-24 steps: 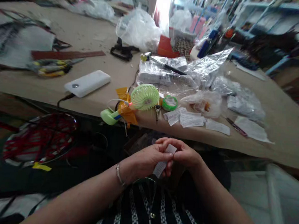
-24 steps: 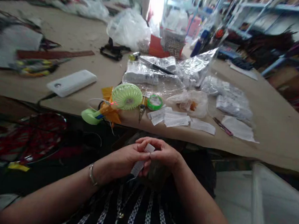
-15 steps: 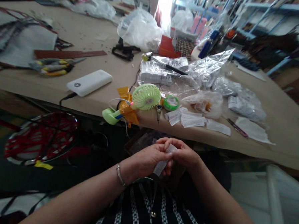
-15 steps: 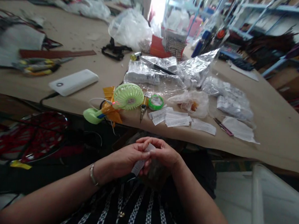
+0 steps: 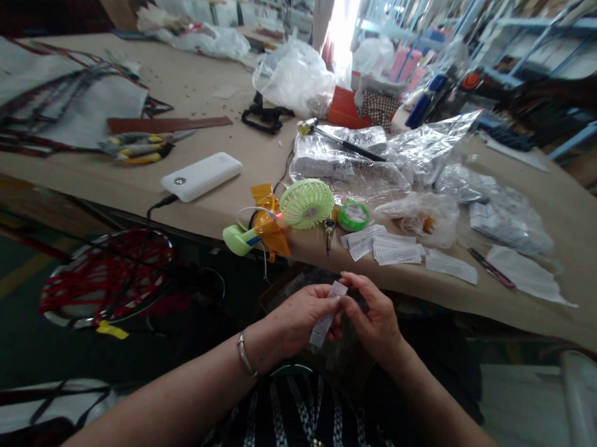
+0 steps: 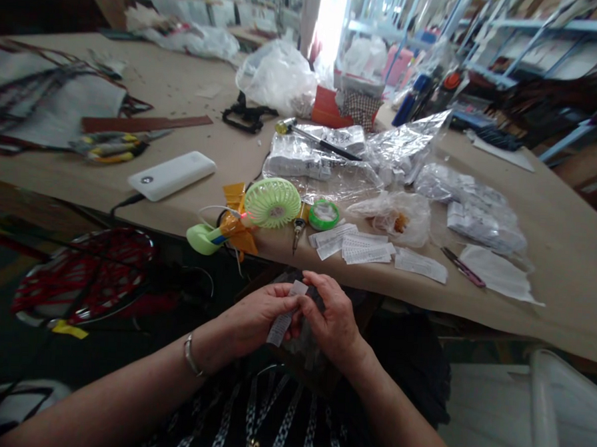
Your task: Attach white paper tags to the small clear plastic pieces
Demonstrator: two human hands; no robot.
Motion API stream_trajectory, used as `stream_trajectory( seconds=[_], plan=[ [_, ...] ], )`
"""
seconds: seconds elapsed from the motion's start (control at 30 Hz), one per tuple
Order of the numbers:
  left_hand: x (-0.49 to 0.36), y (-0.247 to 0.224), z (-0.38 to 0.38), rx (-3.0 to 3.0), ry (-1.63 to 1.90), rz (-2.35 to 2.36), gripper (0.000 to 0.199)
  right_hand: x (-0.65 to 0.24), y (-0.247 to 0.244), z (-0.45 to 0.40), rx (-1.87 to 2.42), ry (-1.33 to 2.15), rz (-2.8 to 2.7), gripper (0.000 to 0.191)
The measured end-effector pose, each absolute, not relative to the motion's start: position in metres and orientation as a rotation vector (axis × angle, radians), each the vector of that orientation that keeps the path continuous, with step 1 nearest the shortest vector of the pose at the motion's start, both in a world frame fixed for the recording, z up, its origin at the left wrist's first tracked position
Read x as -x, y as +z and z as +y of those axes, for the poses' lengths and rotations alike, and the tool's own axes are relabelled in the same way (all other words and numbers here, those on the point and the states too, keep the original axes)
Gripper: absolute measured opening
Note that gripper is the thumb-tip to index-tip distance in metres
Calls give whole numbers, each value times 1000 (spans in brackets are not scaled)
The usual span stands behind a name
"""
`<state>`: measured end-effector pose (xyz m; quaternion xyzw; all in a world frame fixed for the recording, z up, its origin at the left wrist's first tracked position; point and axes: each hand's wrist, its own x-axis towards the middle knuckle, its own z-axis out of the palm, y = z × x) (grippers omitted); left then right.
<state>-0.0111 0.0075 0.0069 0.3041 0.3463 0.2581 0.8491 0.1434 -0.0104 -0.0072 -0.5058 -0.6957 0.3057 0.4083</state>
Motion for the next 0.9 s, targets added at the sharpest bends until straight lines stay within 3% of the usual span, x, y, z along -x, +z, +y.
stream_trajectory(
  seconds=[0.3,0.47,0.67,0.9],
  plan=[
    [13,7,9,-754,611,803,26,-133,-8,5,1252,1390,-1199,18],
    [15,5,11,-895,652,856,28,-129,-16,11,1254,1379,-1188,15],
    [23,-6,24,-1264,761,1106,15,-119,-25,24,1259,1293,-1168,14],
    [32,-11,44,-1631,898,1309,20,-105,-33,37,1236,1226,-1077,18]
  ],
)
